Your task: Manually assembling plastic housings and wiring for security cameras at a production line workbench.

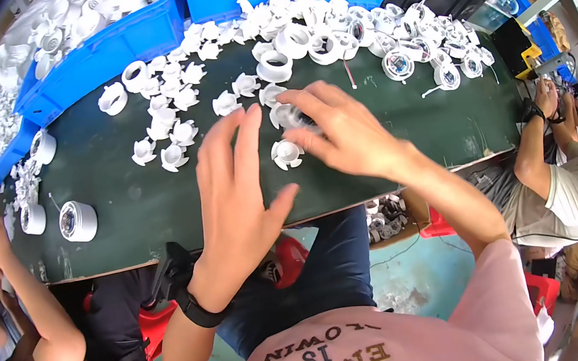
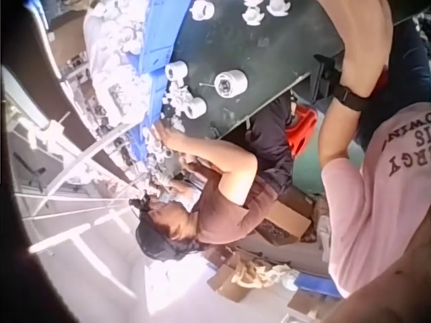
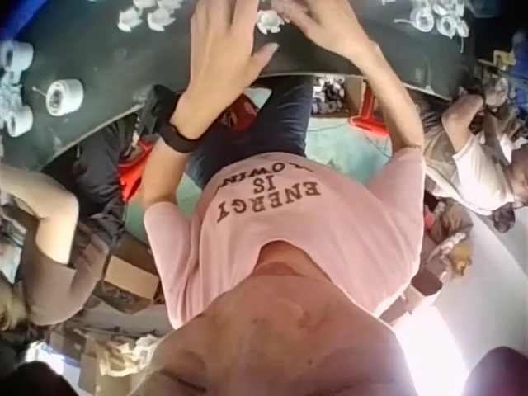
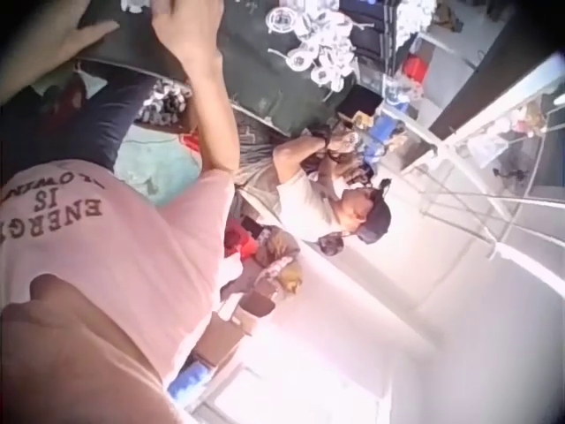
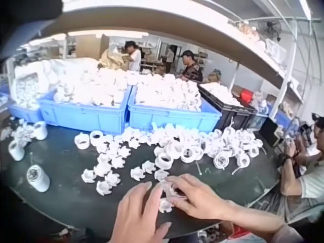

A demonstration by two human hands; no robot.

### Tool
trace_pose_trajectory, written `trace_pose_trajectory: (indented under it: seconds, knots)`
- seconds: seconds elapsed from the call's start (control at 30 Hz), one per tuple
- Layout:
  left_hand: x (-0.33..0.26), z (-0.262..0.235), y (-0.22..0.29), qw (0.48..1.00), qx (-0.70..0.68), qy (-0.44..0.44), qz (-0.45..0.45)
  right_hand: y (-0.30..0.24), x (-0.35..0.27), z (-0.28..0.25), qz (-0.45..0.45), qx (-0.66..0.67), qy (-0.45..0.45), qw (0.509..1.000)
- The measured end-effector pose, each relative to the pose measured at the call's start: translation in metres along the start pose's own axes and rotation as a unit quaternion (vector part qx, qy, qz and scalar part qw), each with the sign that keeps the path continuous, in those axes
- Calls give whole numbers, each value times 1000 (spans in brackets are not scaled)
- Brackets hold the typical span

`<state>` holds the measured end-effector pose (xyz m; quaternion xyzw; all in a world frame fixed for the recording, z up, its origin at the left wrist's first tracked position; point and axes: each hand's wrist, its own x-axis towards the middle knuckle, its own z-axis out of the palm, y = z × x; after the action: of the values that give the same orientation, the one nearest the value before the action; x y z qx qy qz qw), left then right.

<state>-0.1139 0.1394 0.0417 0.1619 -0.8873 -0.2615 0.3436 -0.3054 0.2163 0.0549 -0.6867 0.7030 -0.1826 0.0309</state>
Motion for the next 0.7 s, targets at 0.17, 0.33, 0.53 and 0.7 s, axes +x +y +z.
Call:
trace_pose_trajectory:
  seconds: [0.17, 0.33, 0.53, 0.7]
  knots:
    - [-10, -1, -10, 990, -103, 72, -67, -66, 4, 5, -70, 197, 9, 978]
    - [-35, -19, -28, 854, -433, 112, -267, 0, 44, -1, 117, 146, 161, 969]
    - [-39, -26, -13, 817, -489, 59, -300, 86, 77, 30, 182, 10, 191, 964]
    - [-43, -48, -19, 805, -475, 41, -354, 42, 48, 11, 179, 452, 152, 860]
